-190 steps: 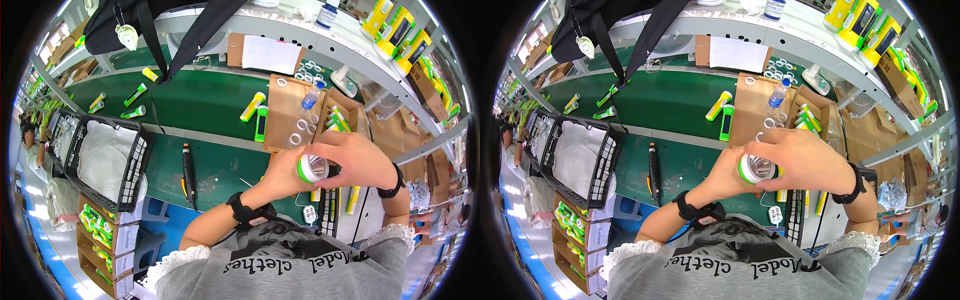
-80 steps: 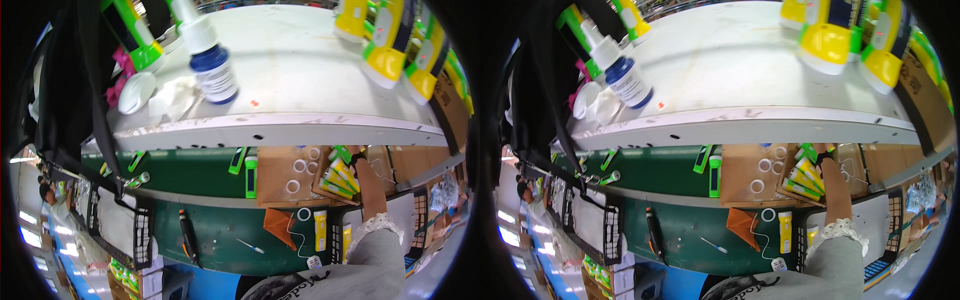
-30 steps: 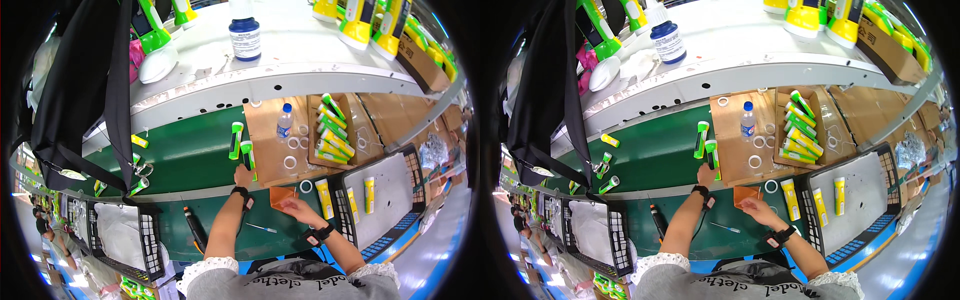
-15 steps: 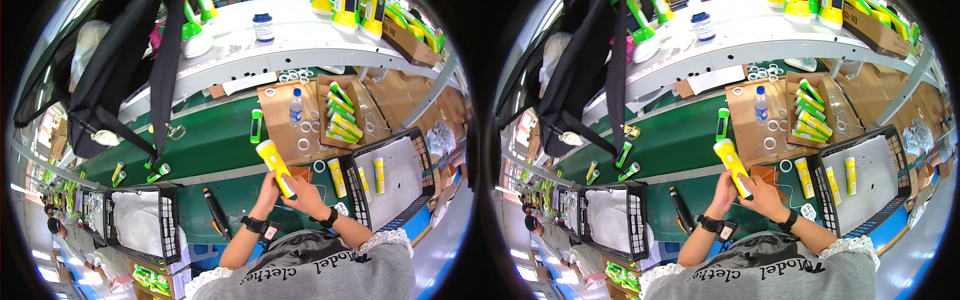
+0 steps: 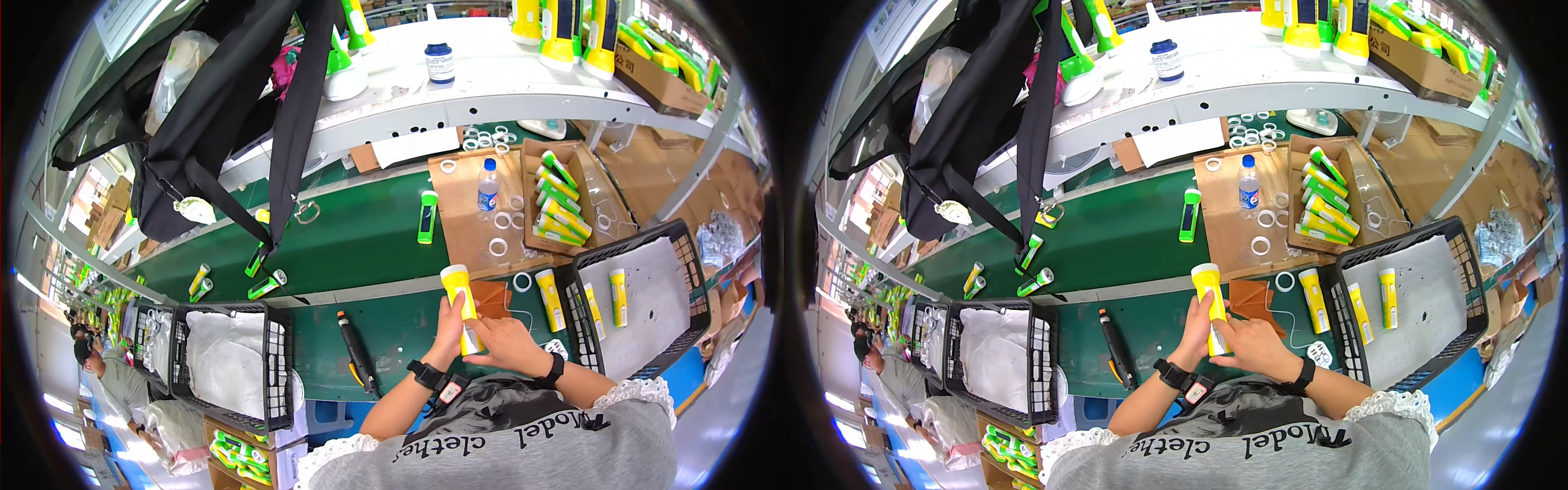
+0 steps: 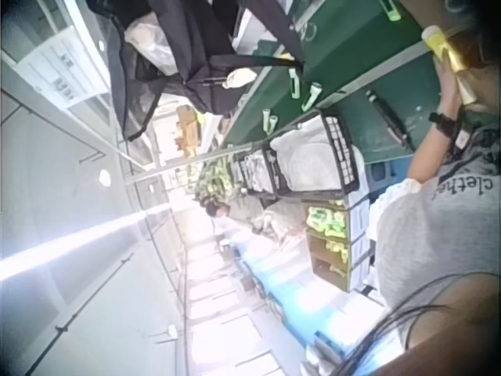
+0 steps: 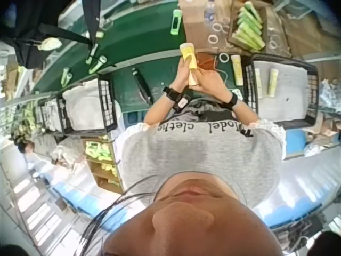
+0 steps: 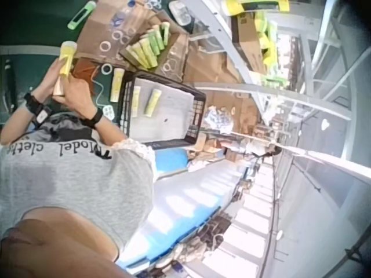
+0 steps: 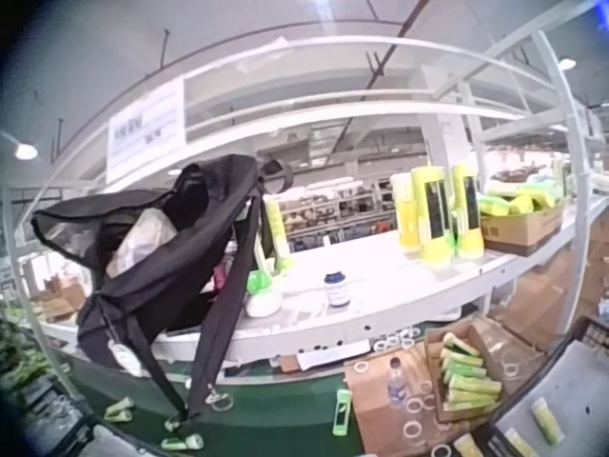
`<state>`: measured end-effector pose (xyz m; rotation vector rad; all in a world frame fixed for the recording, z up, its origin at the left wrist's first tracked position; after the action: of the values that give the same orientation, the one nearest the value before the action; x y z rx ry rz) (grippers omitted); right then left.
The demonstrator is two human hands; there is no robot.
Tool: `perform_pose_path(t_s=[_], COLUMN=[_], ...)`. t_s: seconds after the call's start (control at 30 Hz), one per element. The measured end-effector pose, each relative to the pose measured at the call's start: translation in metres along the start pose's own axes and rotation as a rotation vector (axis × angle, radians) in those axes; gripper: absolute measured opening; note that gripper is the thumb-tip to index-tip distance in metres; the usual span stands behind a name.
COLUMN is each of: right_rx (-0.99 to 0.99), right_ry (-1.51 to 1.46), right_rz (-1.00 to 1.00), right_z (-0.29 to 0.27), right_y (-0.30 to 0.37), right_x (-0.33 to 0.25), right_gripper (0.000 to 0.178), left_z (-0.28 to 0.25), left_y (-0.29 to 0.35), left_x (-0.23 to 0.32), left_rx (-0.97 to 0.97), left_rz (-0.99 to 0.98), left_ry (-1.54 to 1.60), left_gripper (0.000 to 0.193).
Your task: Assembling the outer casing and components of green and yellow plastic flashlights on a factory conveyor belt.
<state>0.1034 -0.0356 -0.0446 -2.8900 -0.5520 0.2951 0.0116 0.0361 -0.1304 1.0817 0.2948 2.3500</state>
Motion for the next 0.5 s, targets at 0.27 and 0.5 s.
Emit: perform_pose_path(t_s=[0.27,0.5], right_rx=[-0.092,0.104], right_ry=[-0.244,-0.131], right_rz=[0.081,-0.655], right_z=[0.009,0.006], right_y=[0.005,0.023], right_x=[0.004,-0.011], right_gripper=[0.053,0.011], left_z=[-0.008,-0.002], left_y=[0.0,-0.003], left_x=[-0.016,0.0], left_rx=[0.051,0.01], left_rz=[-0.002,-0.105], left_ry=[0.087,0.098], left_gripper=[0.028,0.04])
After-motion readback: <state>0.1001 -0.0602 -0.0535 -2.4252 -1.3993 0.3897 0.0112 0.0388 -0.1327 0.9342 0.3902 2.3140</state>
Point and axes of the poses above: each hand's wrist, its own y-axis away from the middle knuckle, its own z-axis out of the palm, x = y × z, the point moved 3 cm from there along -y, towards the middle knuckle, and after that the axes turned 11 degrees about y, right-handed, at the moved point
